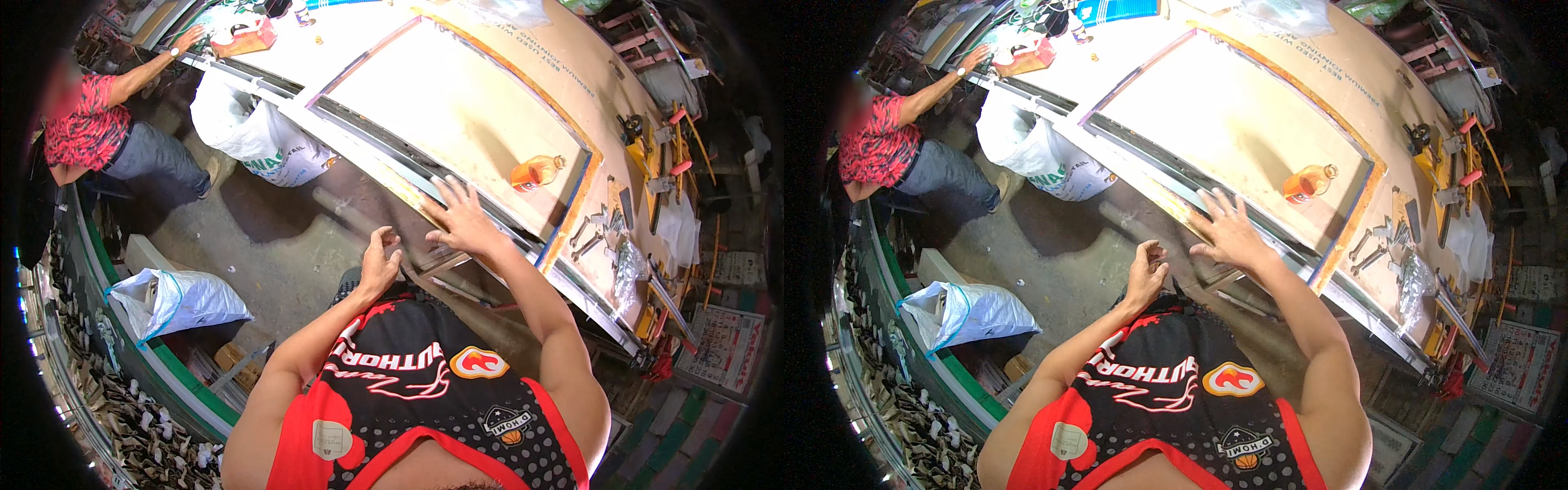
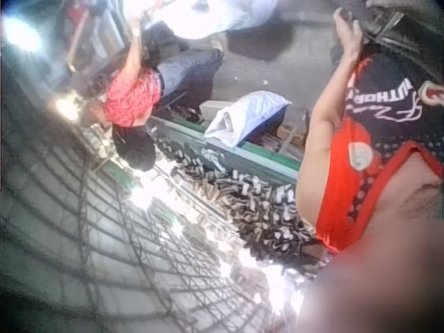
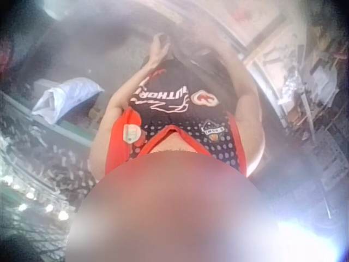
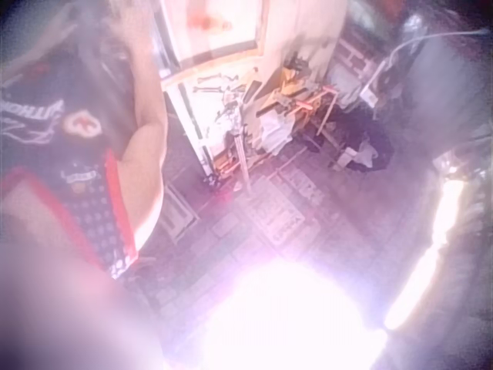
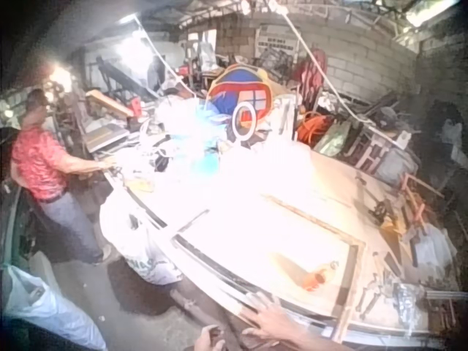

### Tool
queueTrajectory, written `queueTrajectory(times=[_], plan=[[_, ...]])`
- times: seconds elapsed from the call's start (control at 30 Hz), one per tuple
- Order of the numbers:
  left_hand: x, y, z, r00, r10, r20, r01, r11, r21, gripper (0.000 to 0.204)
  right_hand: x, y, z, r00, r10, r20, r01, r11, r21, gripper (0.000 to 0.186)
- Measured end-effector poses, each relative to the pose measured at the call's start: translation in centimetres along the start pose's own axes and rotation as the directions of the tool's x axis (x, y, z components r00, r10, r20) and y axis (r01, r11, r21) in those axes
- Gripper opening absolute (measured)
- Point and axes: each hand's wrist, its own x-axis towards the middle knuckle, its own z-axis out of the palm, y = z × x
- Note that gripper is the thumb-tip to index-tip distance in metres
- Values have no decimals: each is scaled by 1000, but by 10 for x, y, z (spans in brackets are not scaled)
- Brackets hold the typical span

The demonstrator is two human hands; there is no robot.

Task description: The person applies a reddish liquid from a bottle along the edges of a rectangular wooden frame on a workbench, then spreads it with their fingers. They repeat this process on multiple sides of the frame.

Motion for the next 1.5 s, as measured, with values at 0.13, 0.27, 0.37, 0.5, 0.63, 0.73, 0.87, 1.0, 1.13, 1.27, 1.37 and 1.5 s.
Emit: queueTrajectory(times=[0.13, 0.27, 0.37, 0.5, 0.63, 0.73, 0.87, 1.0, 1.13, 1.27, 1.37, 1.5], plan=[[4, -2, -3, 1000, -16, -6, 15, 1000, -11, 56, 3, 1, -2, 998, 0, -58, 0, 1000, -2, 77], [8, -3, -6, 1000, 5, -7, -6, 1000, -9, 55, 7, 2, -1, 999, 17, -29, -17, 1000, -3, 80], [10, -2, -9, 1000, 13, -8, -13, 1000, 6, 55, 12, 1, 1, 998, 41, -53, -42, 999, -19, 81], [14, -1, -13, 1000, 19, -2, -19, 1000, 4, 55, 17, 1, 0, 1000, 13, 20, -13, 999, -36, 81], [18, 1, -17, 1000, -15, -10, 15, 1000, -9, 56, 22, -1, -3, 1000, 16, -25, -17, 1000, -18, 80], [20, 4, -21, 1000, 15, 10, -15, 999, 46, 56, 27, -3, -4, 1000, -10, 23, 11, 1000, -2, 79], [23, 4, -25, 1000, -15, 1, 15, 1000, 12, 56, 33, -3, -5, 1000, 18, 25, -17, 999, -31, 78], [29, 3, -27, 1000, -2, 5, 2, 1000, 2, 57, 40, -4, -4, 1000, -5, 3, 5, 1000, -25, 77], [31, 5, -32, 1000, 15, -1, -15, 999, 39, 57, 44, -6, -3, 999, -28, -33, 27, 999, -36, 78], [34, 8, -37, 1000, 5, 25, -6, 1000, 23, 57, 51, -7, -4, 994, 45, -101, -47, 999, -15, 78], [37, 8, -41, 1000, 0, 20, -1, 1000, 25, 56, 55, -9, -5, 999, -11, -47, 11, 1000, -6, 78], [42, 6, -44, 1000, 11, 29, -12, 999, 38, 56, 60, -8, -4, 998, 7, -64, -6, 1000, 7, 78]])
